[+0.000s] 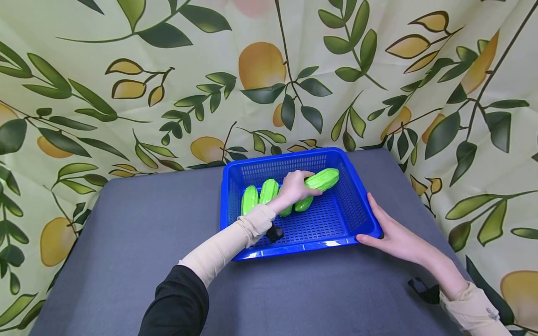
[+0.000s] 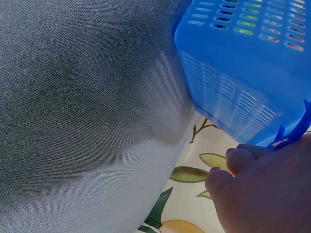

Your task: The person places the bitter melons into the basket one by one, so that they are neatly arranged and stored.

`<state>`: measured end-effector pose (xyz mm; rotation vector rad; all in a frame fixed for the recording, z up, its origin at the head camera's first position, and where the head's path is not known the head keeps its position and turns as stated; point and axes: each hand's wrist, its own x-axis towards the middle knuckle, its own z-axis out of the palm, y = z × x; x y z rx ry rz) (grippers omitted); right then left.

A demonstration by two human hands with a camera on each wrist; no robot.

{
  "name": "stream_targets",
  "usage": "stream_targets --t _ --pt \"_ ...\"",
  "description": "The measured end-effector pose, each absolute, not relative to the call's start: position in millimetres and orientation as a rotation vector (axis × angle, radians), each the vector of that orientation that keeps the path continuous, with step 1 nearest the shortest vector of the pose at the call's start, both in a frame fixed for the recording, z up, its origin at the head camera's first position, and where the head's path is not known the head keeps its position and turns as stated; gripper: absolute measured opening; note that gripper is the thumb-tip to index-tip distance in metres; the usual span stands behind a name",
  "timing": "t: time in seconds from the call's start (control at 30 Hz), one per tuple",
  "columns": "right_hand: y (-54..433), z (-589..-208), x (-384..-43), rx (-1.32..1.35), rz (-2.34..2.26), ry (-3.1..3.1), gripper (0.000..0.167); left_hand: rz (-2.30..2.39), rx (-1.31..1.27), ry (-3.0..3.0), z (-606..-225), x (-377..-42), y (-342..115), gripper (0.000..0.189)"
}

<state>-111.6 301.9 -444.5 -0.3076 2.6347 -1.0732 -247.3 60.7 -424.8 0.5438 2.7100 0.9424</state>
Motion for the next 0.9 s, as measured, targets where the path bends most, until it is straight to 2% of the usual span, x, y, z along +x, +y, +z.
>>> stream_targets --t 0.9 --pt "303.5 -445.8 -111.8 -0.328 -1.075 2.645 0.103 0.687 0.814 2.707 -432.2 -238.5 66.9 0.066"
